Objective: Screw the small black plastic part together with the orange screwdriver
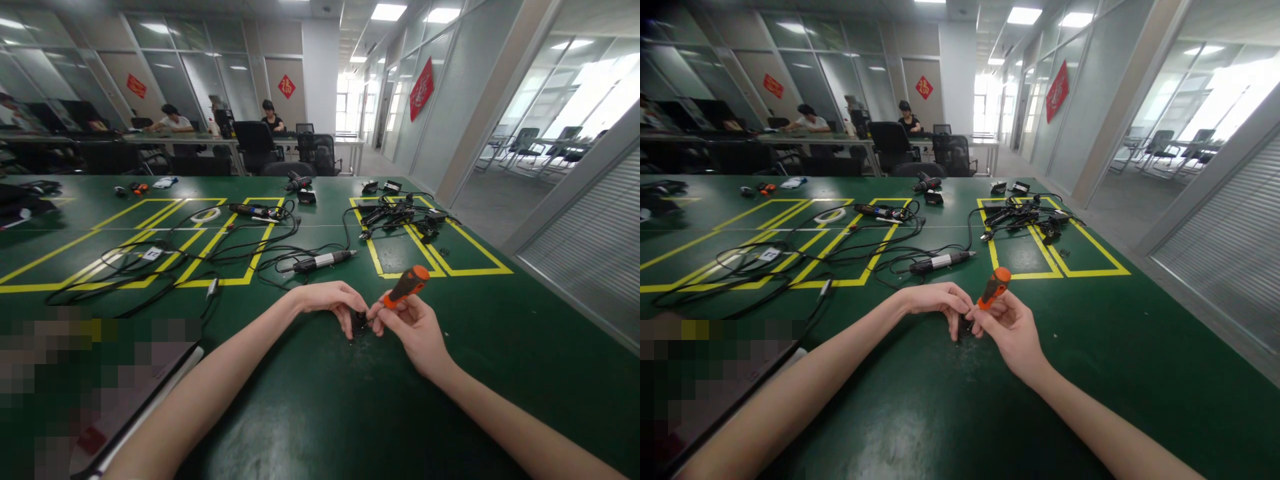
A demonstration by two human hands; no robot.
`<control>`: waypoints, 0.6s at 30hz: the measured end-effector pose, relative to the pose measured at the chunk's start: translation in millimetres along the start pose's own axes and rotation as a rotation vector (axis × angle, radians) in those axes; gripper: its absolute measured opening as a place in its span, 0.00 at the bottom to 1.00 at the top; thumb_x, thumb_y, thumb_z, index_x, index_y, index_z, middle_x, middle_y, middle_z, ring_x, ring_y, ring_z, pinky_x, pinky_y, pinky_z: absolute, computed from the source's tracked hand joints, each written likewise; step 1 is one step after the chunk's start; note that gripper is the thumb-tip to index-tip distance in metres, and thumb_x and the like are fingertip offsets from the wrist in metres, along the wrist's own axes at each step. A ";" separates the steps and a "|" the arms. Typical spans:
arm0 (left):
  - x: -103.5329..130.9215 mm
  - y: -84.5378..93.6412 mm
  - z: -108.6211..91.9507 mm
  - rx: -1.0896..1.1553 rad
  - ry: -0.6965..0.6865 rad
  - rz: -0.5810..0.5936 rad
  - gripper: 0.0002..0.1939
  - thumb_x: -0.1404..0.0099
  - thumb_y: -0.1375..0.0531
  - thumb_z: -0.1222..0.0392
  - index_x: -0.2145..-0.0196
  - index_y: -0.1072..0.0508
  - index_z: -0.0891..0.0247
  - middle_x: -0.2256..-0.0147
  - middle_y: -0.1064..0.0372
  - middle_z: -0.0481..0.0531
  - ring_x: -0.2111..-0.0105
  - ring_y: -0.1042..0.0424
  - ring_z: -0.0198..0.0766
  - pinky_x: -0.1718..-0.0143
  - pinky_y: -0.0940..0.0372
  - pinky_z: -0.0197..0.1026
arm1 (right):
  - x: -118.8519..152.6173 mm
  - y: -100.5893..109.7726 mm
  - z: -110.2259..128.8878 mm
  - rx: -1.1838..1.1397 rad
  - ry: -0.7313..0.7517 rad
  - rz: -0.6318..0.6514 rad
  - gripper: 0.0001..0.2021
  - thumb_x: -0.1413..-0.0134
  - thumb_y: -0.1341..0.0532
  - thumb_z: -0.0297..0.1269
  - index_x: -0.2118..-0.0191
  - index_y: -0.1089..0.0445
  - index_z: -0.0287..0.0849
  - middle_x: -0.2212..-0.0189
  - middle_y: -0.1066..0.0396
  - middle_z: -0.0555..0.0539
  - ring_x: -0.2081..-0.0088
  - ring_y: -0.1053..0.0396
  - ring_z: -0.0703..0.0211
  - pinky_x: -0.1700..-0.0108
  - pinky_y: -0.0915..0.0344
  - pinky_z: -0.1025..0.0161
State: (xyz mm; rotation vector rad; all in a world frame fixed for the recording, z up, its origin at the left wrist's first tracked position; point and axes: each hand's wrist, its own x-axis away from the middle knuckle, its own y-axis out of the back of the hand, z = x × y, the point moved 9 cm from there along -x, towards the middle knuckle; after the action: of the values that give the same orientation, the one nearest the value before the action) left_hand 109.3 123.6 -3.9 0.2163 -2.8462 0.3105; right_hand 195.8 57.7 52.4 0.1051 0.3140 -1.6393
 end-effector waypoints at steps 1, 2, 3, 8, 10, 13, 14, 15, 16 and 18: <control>0.0 0.0 -0.3 0.001 -0.001 0.000 0.17 0.43 0.34 0.52 0.63 0.24 0.68 0.64 0.22 0.59 0.73 0.21 0.43 0.66 0.27 0.42 | 0.0 0.6 0.0 0.017 -0.005 -0.006 0.11 0.49 0.29 0.42 0.66 0.28 0.42 0.73 0.23 0.47 0.76 0.28 0.61 0.73 0.27 0.62; 0.0 -0.3 -0.5 0.000 0.000 0.003 0.17 0.43 0.34 0.51 0.62 0.24 0.69 0.64 0.22 0.59 0.73 0.21 0.43 0.66 0.28 0.42 | 0.0 0.9 0.2 0.038 -0.009 -0.008 0.11 0.50 0.29 0.43 0.67 0.27 0.41 0.73 0.23 0.47 0.77 0.29 0.61 0.73 0.27 0.62; 0.0 -0.7 -0.5 -0.003 0.001 0.009 0.18 0.42 0.35 0.51 0.61 0.23 0.69 0.65 0.22 0.59 0.73 0.21 0.43 0.66 0.28 0.42 | -0.2 1.0 0.9 0.055 -0.011 -0.007 0.11 0.50 0.29 0.43 0.68 0.26 0.41 0.74 0.24 0.47 0.77 0.29 0.61 0.73 0.27 0.62; 0.3 -0.4 -0.8 0.001 -0.011 0.022 0.18 0.41 0.35 0.49 0.62 0.24 0.68 0.68 0.22 0.58 0.72 0.21 0.44 0.66 0.28 0.42 | -0.7 -3.8 5.8 0.049 0.004 0.041 0.12 0.44 0.33 0.45 0.64 0.23 0.40 0.75 0.25 0.47 0.76 0.29 0.60 0.73 0.27 0.60; 0.2 -0.7 -0.5 0.008 -0.014 0.032 0.18 0.40 0.36 0.48 0.63 0.25 0.69 0.67 0.22 0.59 0.72 0.21 0.45 0.66 0.28 0.42 | -0.2 -4.8 6.3 0.044 0.007 0.042 0.12 0.45 0.33 0.45 0.62 0.24 0.41 0.72 0.23 0.46 0.75 0.27 0.59 0.71 0.26 0.59; -0.1 -0.4 -0.1 0.015 -0.014 0.036 0.19 0.40 0.36 0.48 0.63 0.25 0.69 0.67 0.22 0.60 0.72 0.21 0.45 0.66 0.28 0.42 | 0.5 -2.5 6.0 0.051 0.008 0.010 0.12 0.49 0.30 0.44 0.64 0.26 0.42 0.72 0.23 0.46 0.75 0.28 0.60 0.71 0.26 0.60; -0.3 -0.1 -0.2 0.015 -0.014 0.034 0.19 0.40 0.36 0.48 0.62 0.25 0.69 0.67 0.22 0.60 0.72 0.21 0.45 0.66 0.28 0.42 | 0.5 -1.7 5.7 0.061 0.006 0.002 0.12 0.50 0.29 0.44 0.66 0.26 0.41 0.72 0.23 0.46 0.76 0.28 0.60 0.72 0.26 0.61; -0.4 0.0 -0.3 0.012 -0.015 0.035 0.19 0.39 0.37 0.48 0.62 0.24 0.69 0.67 0.22 0.59 0.72 0.21 0.44 0.65 0.28 0.42 | 0.4 -1.0 5.6 0.071 0.004 -0.002 0.12 0.50 0.29 0.44 0.68 0.26 0.41 0.73 0.23 0.47 0.76 0.29 0.61 0.72 0.26 0.62; -0.5 -0.2 -0.2 0.006 -0.014 0.040 0.19 0.39 0.37 0.48 0.61 0.24 0.69 0.67 0.22 0.59 0.72 0.21 0.44 0.65 0.28 0.42 | 0.2 -0.9 5.6 0.079 0.002 0.001 0.12 0.50 0.29 0.44 0.68 0.25 0.41 0.73 0.24 0.47 0.76 0.29 0.61 0.72 0.27 0.62; -0.7 -0.7 1.2 -0.012 -0.005 0.050 0.20 0.37 0.38 0.47 0.60 0.24 0.69 0.68 0.22 0.59 0.71 0.21 0.44 0.64 0.28 0.43 | -0.3 -2.0 6.4 0.074 0.005 0.023 0.11 0.49 0.30 0.43 0.67 0.24 0.40 0.75 0.26 0.48 0.77 0.30 0.61 0.74 0.28 0.63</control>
State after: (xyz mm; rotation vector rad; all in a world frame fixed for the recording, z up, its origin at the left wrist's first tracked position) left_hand 109.8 122.7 -5.1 0.1440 -2.8615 0.3031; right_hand 194.6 56.5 58.9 0.1683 0.2544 -1.6284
